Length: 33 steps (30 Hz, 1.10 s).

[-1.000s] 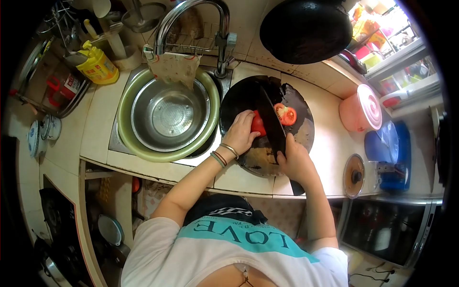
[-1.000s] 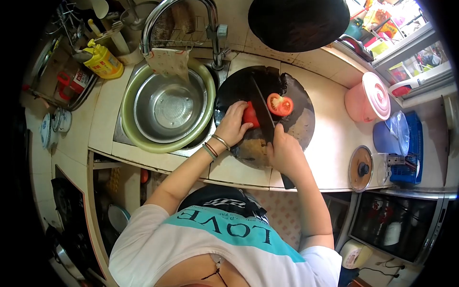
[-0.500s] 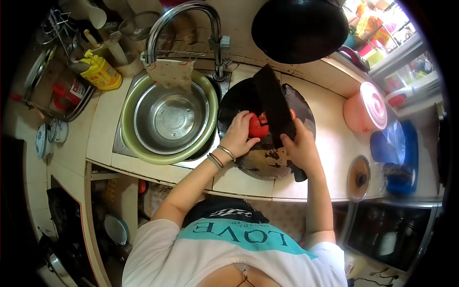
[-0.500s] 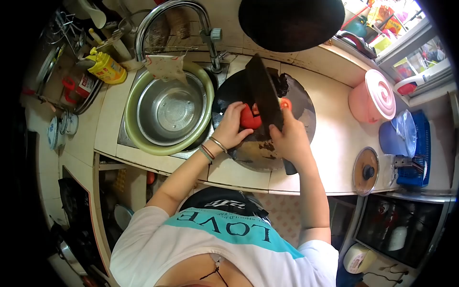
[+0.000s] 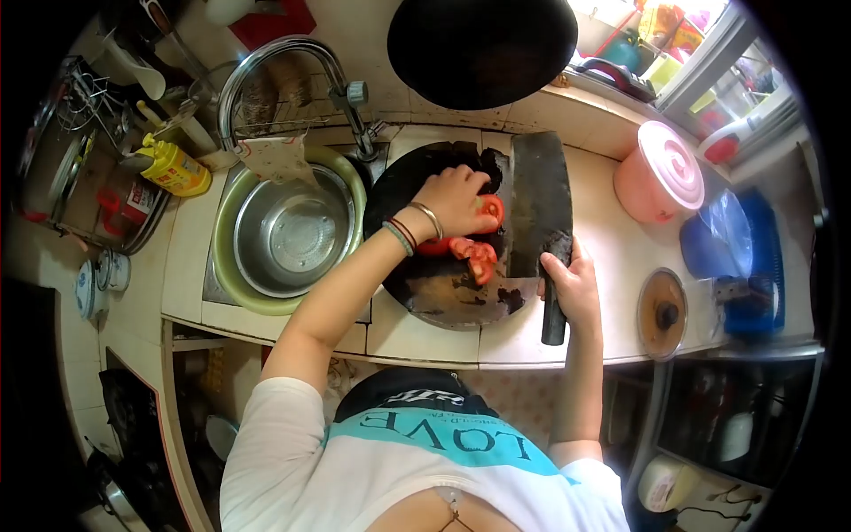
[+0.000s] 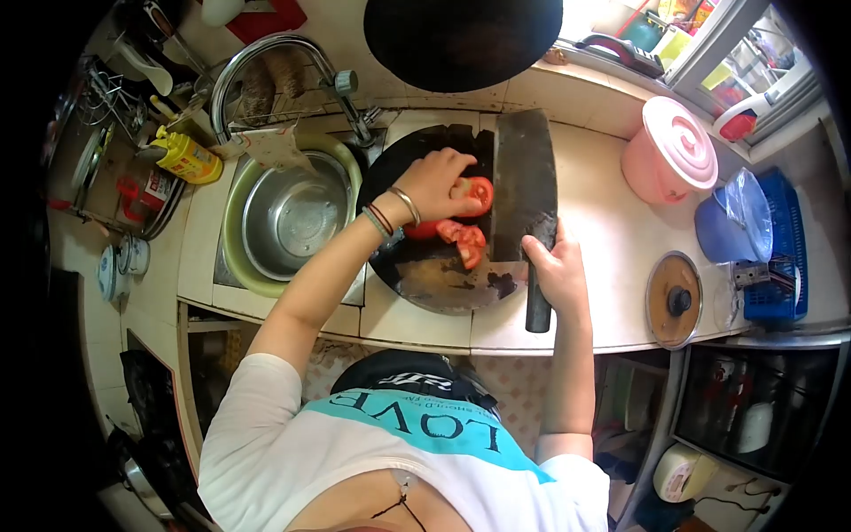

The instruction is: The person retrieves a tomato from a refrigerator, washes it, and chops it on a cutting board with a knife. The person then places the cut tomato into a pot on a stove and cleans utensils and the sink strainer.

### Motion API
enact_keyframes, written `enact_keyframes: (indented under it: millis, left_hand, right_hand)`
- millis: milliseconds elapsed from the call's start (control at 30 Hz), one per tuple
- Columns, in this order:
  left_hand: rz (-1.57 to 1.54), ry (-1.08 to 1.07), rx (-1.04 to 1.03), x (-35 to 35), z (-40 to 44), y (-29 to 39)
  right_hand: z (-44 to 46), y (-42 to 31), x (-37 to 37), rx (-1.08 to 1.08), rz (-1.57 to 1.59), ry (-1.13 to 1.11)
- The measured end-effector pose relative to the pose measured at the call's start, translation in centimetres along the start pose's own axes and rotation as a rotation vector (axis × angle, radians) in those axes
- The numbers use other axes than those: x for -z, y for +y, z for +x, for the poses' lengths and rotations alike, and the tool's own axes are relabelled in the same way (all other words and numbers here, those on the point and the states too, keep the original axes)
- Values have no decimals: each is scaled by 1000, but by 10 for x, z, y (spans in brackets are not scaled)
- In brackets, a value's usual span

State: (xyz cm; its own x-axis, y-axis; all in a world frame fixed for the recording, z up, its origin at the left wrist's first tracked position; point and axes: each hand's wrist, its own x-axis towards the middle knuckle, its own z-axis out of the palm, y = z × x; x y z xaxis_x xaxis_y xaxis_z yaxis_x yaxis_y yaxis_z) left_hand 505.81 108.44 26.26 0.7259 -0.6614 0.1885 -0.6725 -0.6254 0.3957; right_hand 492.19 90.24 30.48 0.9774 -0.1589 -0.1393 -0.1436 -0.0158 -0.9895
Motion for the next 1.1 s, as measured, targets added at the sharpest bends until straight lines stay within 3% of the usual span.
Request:
enact_keyframes:
  millis: [67,200,500,600,633,767,867,900,1100]
  left_hand:
    - [57,-162,67,-11,0,8]
    - [171,-285,185,-11,10,15]
    - [70,-175,160,-29,45,-4]
    - [-620,-383,513,-24,45,1]
    - [-816,-366,575,-31,41,3]
    - [-476,-437,603,-43,41,-6]
    - [-137,48,446,-56,19,-1]
    - [-106,111,351,-52,13,5]
    - [-205,98,256,-49,-4,21]
  right_hand:
    - [-4,9,9,-19,5,29]
    - [-7,34,23,-63,58,78]
    - [-15,50,50,-101,45,33]
    - [-16,41,58,-63,-12,12]
    - [-15,39,61,-55,-41,0]
    - [-7,28,61,-16,-260,-30]
    - [0,17,53,38,-473,-69]
    - [5,23,51,67,-572,-86]
    - [7,16,27,126,-670,-97]
